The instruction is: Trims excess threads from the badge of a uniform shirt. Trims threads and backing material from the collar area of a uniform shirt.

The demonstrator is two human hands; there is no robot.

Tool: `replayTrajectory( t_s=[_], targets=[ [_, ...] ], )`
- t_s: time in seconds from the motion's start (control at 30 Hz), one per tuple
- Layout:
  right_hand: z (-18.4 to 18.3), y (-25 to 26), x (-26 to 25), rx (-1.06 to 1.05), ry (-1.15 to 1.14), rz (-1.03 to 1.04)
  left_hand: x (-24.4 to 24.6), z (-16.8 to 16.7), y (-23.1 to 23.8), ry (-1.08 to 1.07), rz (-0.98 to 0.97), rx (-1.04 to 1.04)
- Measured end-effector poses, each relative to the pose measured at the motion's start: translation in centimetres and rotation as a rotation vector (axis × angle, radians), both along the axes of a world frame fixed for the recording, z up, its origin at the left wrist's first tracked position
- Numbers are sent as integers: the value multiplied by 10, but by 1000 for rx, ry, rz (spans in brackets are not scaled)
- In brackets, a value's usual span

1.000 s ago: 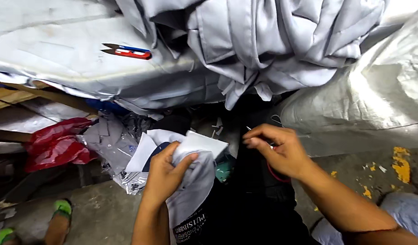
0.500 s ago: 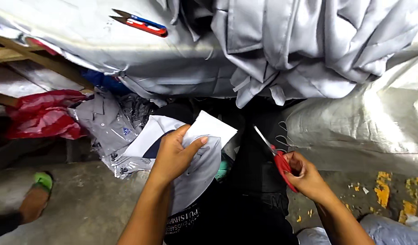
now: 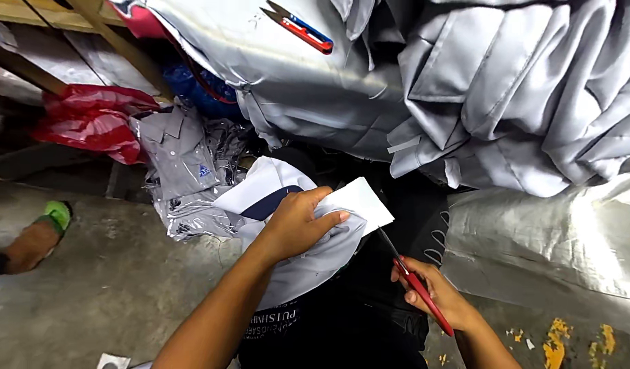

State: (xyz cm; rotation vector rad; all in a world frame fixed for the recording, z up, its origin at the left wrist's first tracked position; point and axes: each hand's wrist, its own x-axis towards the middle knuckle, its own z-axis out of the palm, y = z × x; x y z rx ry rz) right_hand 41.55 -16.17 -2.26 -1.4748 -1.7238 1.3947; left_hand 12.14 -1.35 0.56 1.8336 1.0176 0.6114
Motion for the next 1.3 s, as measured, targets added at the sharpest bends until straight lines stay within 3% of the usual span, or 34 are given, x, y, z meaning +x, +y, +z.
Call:
replayTrajectory(
  t_s=[0.6, 1.3],
  targets=[
    [-7, 20, -8, 92, 126, 7, 1, -2, -2, -94, -76, 8],
    [0, 24, 11, 74, 34, 57, 1, -1, 4, -82, -166, -115]
  ],
)
